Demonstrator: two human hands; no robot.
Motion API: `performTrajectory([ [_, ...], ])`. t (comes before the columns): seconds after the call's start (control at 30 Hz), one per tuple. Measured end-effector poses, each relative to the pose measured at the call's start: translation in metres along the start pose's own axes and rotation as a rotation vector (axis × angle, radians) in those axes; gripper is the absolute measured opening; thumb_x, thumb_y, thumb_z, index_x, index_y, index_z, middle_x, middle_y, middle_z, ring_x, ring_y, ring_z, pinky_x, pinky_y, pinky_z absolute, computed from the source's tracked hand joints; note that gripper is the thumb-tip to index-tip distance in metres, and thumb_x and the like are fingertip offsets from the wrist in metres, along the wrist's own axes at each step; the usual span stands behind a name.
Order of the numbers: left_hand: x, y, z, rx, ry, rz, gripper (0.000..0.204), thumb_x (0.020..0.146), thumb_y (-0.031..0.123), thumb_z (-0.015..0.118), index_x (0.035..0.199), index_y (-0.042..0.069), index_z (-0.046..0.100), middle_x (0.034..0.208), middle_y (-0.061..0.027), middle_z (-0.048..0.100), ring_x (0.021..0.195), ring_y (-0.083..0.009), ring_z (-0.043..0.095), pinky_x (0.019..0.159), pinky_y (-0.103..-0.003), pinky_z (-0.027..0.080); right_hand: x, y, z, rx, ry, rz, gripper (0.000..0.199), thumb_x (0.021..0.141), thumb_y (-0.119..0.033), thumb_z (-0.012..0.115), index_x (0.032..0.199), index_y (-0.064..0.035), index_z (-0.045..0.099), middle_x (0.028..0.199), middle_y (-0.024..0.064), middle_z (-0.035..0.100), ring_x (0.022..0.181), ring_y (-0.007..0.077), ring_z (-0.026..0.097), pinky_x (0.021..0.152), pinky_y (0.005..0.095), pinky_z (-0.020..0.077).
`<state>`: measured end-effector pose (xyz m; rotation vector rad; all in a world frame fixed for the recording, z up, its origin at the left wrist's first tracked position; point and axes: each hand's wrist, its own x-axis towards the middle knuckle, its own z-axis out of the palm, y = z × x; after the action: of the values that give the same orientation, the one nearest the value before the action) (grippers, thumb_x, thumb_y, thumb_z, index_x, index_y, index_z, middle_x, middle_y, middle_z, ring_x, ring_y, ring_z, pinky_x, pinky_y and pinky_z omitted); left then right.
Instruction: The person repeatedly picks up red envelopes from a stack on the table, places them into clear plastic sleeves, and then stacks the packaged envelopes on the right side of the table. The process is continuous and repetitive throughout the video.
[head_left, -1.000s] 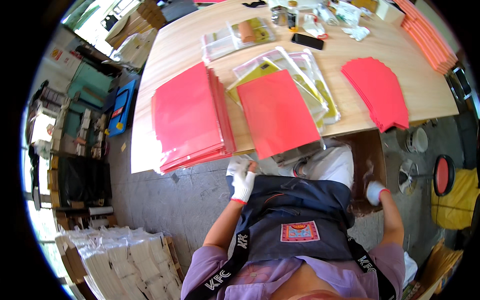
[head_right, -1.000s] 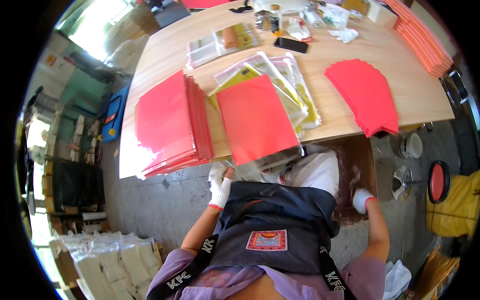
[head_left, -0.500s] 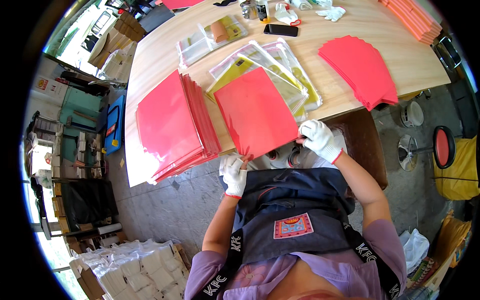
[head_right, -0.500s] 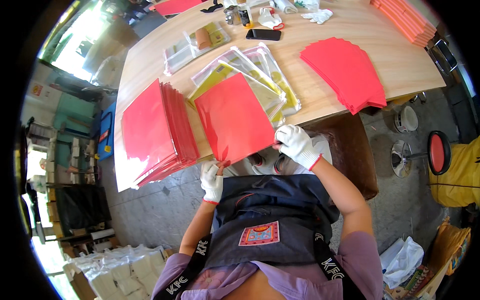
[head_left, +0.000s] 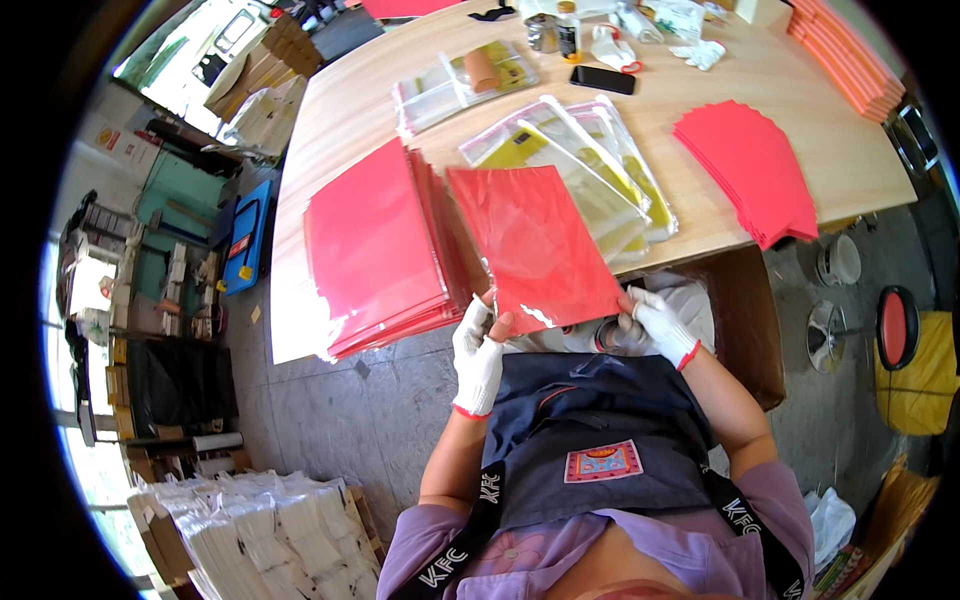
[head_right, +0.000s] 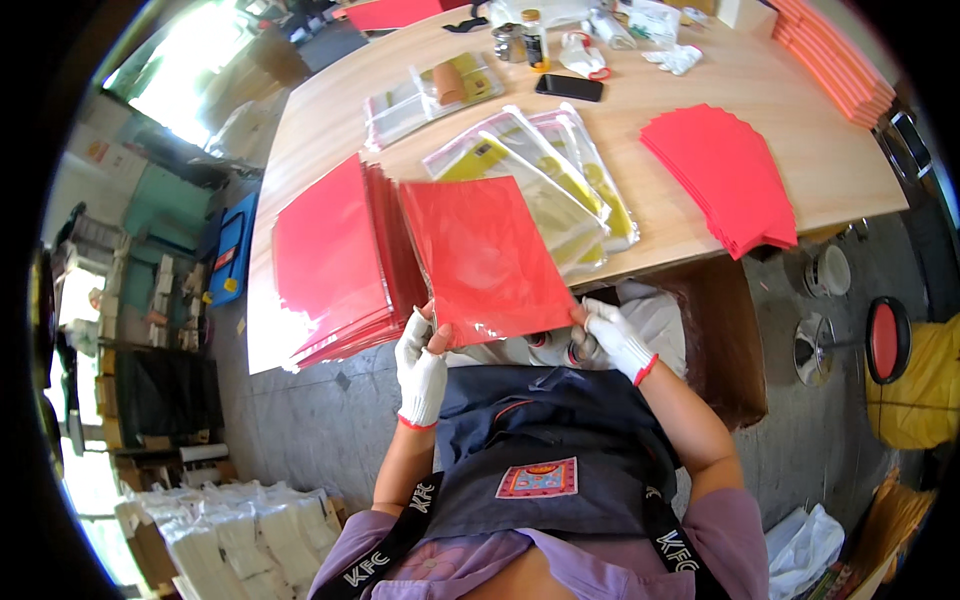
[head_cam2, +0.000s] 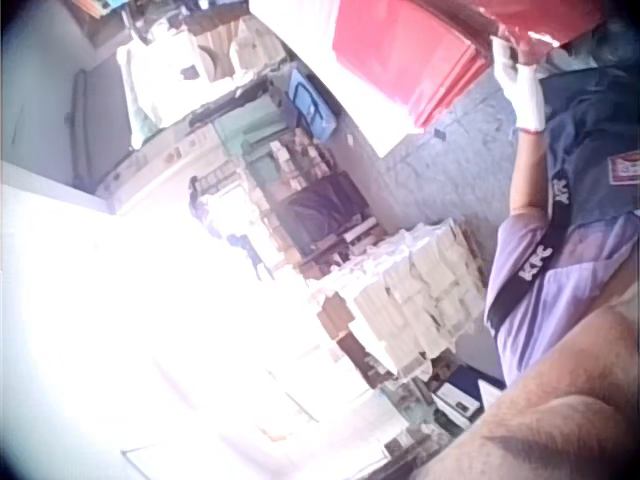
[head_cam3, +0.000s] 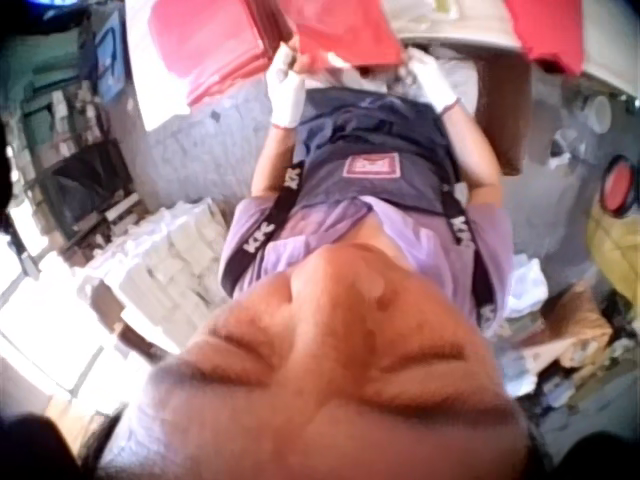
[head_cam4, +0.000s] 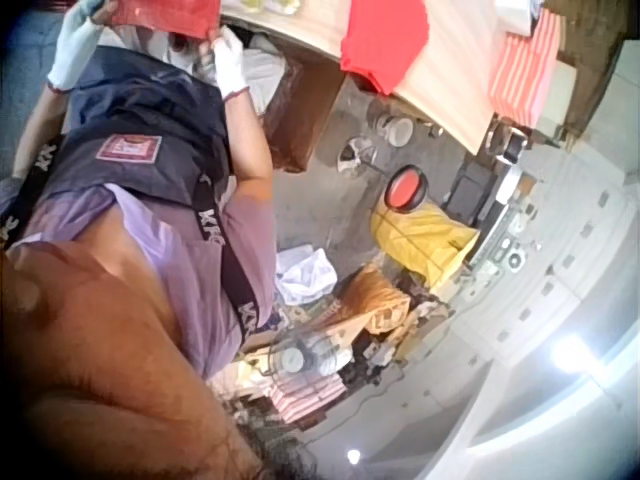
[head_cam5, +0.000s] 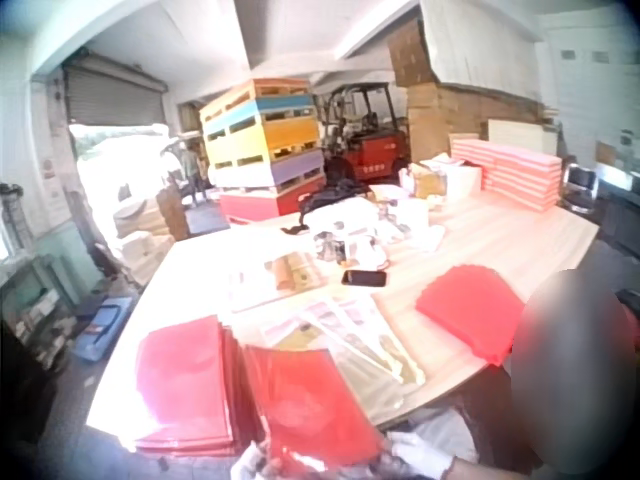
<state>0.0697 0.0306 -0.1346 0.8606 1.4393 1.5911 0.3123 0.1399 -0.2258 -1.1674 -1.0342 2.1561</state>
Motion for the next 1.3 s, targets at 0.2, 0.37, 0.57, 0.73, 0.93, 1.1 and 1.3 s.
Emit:
performTrajectory([
  [0.2,-0.02,0.073,-0.055,0.072,0.272,0.346,0.032,0.083,0.001,0.048,0.114,-0.006,0.054,0.079,0.0025,0.044,0.07,-0.0061,0.04,0.062,-0.019,0.033,0.014,-0.029,0.092,-0.027,-0.319,-0.085,0.023,0.093,-0.023,0.047,0.104,-0.0048,0.055,0.065,-0.0021,0.052,0.05,0.0039,0.046,0.043,0.0166,0.034],
  [0.37,0.017,0.091,-0.147,0.53,0.552,0.457,0.032,0.09,0.011,0.041,0.115,-0.003,0.052,0.093,-0.0087,0.057,0.076,-0.0144,0.052,0.069,-0.027,0.043,0.047,-0.081,0.197,-0.292,-0.345,-0.377,0.026,0.089,-0.025,0.051,0.098,-0.0018,0.058,0.068,0.0038,0.061,0.053,0.0082,0.053,0.048,0.0229,0.0409],
  [0.57,0.019,0.012,-0.196,0.297,0.714,0.364,0.049,0.087,0.009,0.041,0.134,-0.002,0.035,0.137,-0.0149,0.035,0.127,-0.0235,0.034,0.105,-0.032,0.026,0.041,-0.083,0.185,-0.474,-0.268,-0.325,0.042,0.089,-0.046,0.048,0.086,-0.0057,0.06,0.061,0.0052,0.058,0.052,0.0113,0.054,0.049,0.0256,0.0433],
  [0.73,-0.025,-0.042,-0.157,0.488,1.04,0.45,0.054,0.091,0.03,0.047,0.132,-0.004,0.035,0.131,-0.0196,0.04,0.116,-0.0271,0.043,0.098,-0.038,0.034,0.03,-0.049,0.022,-0.121,0.105,-0.601,0.029,0.091,-0.03,0.053,0.108,-0.007,0.057,0.082,0.0018,0.061,0.062,0.0064,0.054,0.055,0.021,0.0459],
  [0.93,-0.04,-0.101,-0.066,0.803,0.199,0.592,0.033,0.081,0.004,0.053,0.113,-0.004,0.052,0.122,-0.0216,0.048,0.113,-0.034,0.047,0.097,-0.041,0.035,-0.026,-0.078,-0.177,-0.072,1.006,-0.519,0.009,0.086,-0.017,0.046,0.091,-0.01,0.05,0.065,0.0025,0.053,0.046,0.0103,0.048,0.039,0.0244,0.0411],
  [1.1,0.034,-0.063,0.035,0.934,-0.211,0.621,0.045,0.075,0.01,0.059,0.119,0.009,0.053,0.128,-0.0165,0.045,0.123,-0.039,0.035,0.101,-0.048,0.028,-0.039,-0.097,-0.229,0.033,0.932,-0.286,0.013,0.084,-0.021,0.054,0.082,-0.0087,0.055,0.061,0.0039,0.054,0.041,0.0103,0.045,0.034,0.0239,0.0364],
  [1.3,0.107,-0.079,0.067,1.342,-0.282,0.782,0.034,0.074,0.024,0.061,0.105,0.011,0.057,0.123,-0.0137,0.047,0.111,-0.0346,0.043,0.094,-0.047,0.033,-0.037,-0.118,-0.226,0.185,0.829,-0.358,0.017,0.084,-0.023,0.057,0.081,-0.006,0.056,0.06,0.0058,0.053,0.039,0.01,0.042,0.032,0.0232,0.0329],
])
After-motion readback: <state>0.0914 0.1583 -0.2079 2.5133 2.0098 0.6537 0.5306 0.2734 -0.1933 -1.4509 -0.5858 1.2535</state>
